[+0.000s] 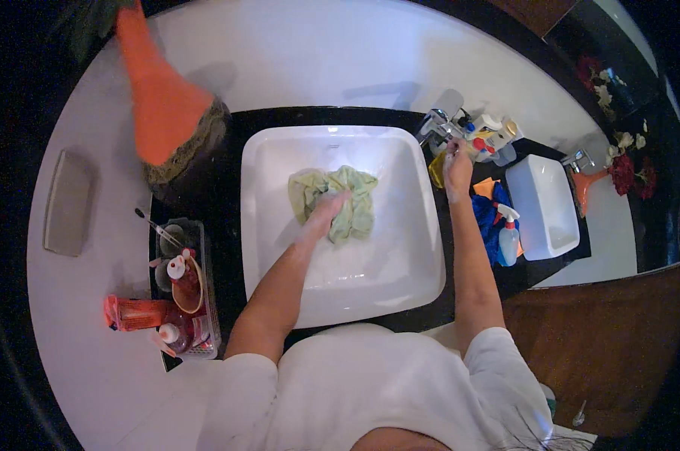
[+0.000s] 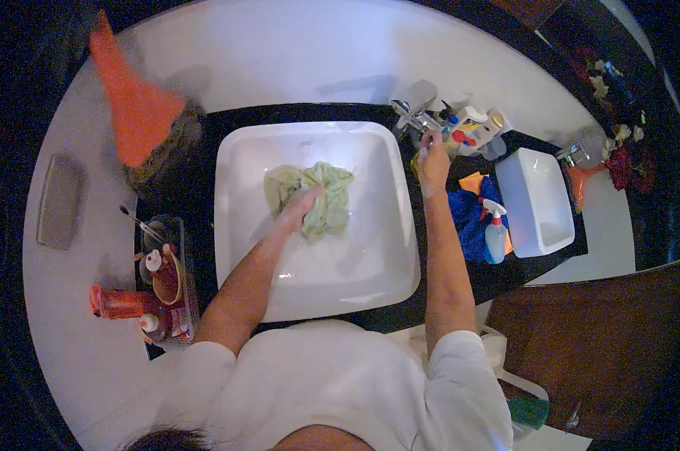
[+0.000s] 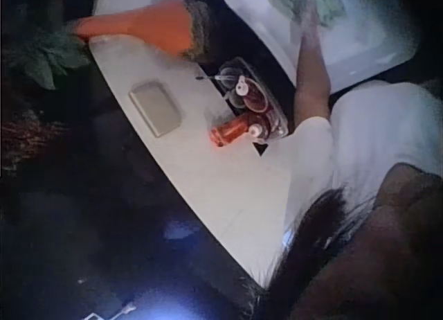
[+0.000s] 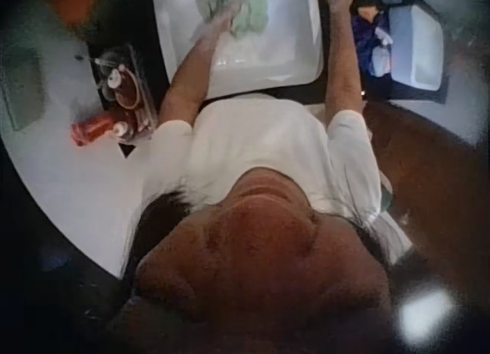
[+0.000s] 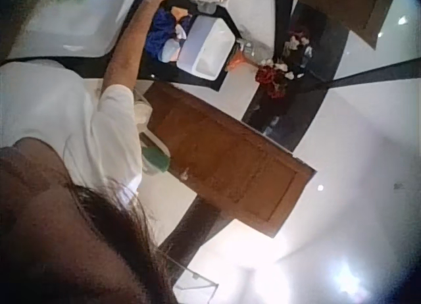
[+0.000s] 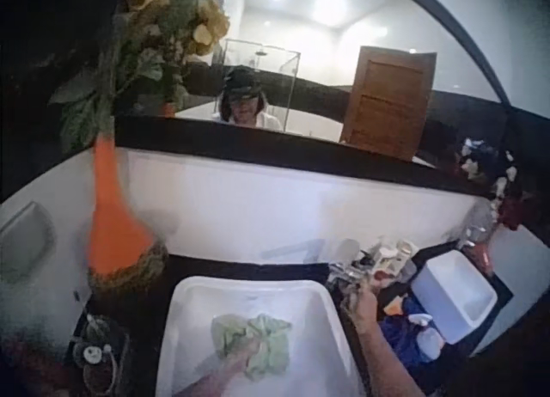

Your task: The person lathers and scrubs a cloth in a sink, turns on the faucet to rinse the cloth and their hands under running water, and wipes the countertop with the cloth.

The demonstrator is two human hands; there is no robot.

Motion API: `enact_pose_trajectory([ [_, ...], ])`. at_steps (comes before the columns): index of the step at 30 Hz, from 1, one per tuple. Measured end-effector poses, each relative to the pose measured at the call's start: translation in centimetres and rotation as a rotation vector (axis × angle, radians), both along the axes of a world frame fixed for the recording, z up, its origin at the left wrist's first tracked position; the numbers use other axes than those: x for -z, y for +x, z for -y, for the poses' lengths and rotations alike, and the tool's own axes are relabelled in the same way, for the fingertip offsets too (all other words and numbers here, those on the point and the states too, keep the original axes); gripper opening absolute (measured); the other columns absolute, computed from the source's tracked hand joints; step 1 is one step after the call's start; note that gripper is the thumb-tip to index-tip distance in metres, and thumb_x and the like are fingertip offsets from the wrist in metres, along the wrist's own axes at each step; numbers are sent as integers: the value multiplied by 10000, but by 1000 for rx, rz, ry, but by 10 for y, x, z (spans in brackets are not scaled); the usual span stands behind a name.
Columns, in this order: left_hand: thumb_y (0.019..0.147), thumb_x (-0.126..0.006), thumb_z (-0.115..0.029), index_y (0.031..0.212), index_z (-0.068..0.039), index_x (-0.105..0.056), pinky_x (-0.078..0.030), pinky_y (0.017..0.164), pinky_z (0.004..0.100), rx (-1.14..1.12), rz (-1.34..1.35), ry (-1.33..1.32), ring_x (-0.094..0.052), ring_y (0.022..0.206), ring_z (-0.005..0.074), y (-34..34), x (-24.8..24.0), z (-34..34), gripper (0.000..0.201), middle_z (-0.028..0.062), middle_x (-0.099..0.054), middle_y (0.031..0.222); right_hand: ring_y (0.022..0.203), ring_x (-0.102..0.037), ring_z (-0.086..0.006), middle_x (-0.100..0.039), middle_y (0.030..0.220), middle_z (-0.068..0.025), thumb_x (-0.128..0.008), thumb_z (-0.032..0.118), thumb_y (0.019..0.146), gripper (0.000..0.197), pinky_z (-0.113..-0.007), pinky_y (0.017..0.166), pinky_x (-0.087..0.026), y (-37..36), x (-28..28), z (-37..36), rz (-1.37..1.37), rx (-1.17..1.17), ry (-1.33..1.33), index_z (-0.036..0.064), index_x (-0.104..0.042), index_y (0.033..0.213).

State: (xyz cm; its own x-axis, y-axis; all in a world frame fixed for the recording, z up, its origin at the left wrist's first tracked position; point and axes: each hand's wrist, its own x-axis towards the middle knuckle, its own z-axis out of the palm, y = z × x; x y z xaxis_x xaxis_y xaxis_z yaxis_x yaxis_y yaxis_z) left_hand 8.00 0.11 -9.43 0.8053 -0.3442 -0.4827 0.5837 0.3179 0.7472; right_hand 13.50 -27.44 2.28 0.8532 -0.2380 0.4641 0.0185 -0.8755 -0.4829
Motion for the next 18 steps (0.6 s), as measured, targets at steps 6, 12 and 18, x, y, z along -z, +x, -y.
enact_pose_trajectory([
  [6,833,-536,-250,1034,-6,-552,-492,693,312,1,181,-86,-591,802,177,-1,8,-1,316,68,-599,939,749,-563,-390,-571,792,-194,-502,115,844,277,-426,680,-434,-32,3,-64,167,54,230,55,-409,1098],
  [12,833,-535,-256,1030,-7,-555,-492,691,305,-12,50,-59,-590,785,162,-1,3,4,318,58,-602,923,821,-574,-398,-599,872,-231,-360,316,904,312,-471,681,-439,-15,-26,-40,-155,258,-146,101,-529,1055],
  [18,830,-545,-279,1037,-8,-553,-502,698,311,40,135,17,-597,801,169,13,38,2,340,63,-603,926,747,-598,-381,-617,787,-198,-423,221,846,226,-468,648,-458,-9,-17,3,19,194,-176,115,-588,957],
])
